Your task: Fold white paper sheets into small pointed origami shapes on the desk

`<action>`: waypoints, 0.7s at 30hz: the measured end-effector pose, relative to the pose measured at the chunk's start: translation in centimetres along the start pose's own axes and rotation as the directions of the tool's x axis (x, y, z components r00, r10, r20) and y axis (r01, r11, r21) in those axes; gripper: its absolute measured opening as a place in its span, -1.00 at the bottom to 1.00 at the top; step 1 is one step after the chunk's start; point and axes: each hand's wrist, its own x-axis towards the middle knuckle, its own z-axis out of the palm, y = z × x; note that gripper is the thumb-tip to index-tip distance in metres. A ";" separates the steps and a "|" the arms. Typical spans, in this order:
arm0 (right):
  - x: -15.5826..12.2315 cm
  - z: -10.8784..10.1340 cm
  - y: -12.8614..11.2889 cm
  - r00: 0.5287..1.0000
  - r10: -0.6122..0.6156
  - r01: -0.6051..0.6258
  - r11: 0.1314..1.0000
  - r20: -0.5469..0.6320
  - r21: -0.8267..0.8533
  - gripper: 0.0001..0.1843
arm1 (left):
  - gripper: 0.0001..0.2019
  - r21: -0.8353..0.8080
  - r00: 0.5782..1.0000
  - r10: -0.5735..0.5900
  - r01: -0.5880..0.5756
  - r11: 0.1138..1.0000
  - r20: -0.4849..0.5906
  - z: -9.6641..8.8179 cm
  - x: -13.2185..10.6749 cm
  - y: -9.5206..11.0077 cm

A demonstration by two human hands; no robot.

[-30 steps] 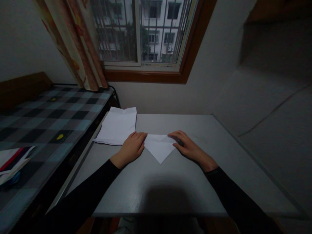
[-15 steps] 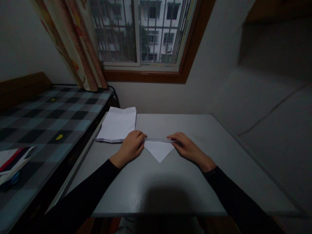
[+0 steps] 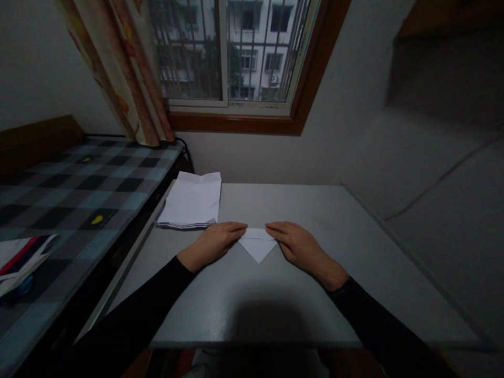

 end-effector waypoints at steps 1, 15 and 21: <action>-0.1 0.0 -0.4 1.000 0.013 -0.013 1.000 0.005 -0.023 -0.32 | -0.44 -0.022 0.999 0.021 -0.020 1.000 0.028 0.0 -0.1 0.2; -0.4 2.9 -4.8 0.996 0.036 -0.043 0.996 0.079 0.083 0.02 | -0.13 -0.065 0.993 0.030 -0.023 0.998 0.115 0.9 -0.6 1.7; -1.2 1.9 -2.6 0.960 0.212 -0.215 0.977 0.182 -0.006 -0.05 | -0.09 -0.057 0.974 -0.057 0.071 0.996 0.219 0.9 -0.4 1.4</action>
